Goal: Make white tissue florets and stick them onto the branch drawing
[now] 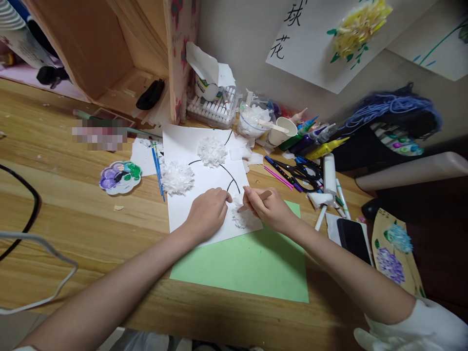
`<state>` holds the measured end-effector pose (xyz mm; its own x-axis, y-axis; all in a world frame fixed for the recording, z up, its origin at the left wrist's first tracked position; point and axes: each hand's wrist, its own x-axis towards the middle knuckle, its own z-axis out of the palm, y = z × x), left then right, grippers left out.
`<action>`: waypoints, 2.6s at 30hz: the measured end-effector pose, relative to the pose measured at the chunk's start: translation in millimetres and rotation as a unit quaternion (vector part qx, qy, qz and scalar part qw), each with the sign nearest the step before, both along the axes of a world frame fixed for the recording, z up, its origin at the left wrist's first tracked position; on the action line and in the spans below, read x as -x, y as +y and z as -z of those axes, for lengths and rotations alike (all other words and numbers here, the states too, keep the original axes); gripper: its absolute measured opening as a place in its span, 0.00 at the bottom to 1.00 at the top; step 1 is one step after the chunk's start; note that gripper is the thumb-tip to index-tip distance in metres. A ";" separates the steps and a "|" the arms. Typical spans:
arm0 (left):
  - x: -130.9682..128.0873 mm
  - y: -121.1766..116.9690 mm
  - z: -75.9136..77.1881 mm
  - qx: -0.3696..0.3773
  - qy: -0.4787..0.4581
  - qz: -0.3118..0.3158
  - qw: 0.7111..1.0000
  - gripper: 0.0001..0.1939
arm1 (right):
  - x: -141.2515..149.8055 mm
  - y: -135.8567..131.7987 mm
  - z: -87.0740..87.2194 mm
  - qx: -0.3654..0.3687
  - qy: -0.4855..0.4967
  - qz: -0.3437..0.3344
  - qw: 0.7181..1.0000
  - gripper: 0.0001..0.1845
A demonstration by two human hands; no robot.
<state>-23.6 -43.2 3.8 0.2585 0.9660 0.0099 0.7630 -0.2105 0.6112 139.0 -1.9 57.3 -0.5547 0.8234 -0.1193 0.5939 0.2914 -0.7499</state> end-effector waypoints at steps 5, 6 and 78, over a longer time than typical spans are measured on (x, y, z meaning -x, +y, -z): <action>0.1 -0.5 0.8 -0.001 -0.007 -0.009 1.000 0.14 | -8.0 -6.2 -10.4 0.002 0.067 0.008 0.998 0.26; 0.3 -0.6 1.0 -0.002 -0.007 -0.009 1.000 0.14 | -11.2 -6.0 -13.8 -0.014 0.099 0.034 0.994 0.26; 2.6 12.4 -26.7 0.004 -0.112 -0.162 0.980 0.17 | -16.9 19.7 3.0 -0.007 0.174 0.069 0.982 0.08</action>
<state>-26.1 -30.8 30.5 -0.0699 0.9973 0.0242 0.6361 0.0259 0.7712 155.9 17.8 54.2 -0.4433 0.8936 0.0705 0.3364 0.2388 -0.9110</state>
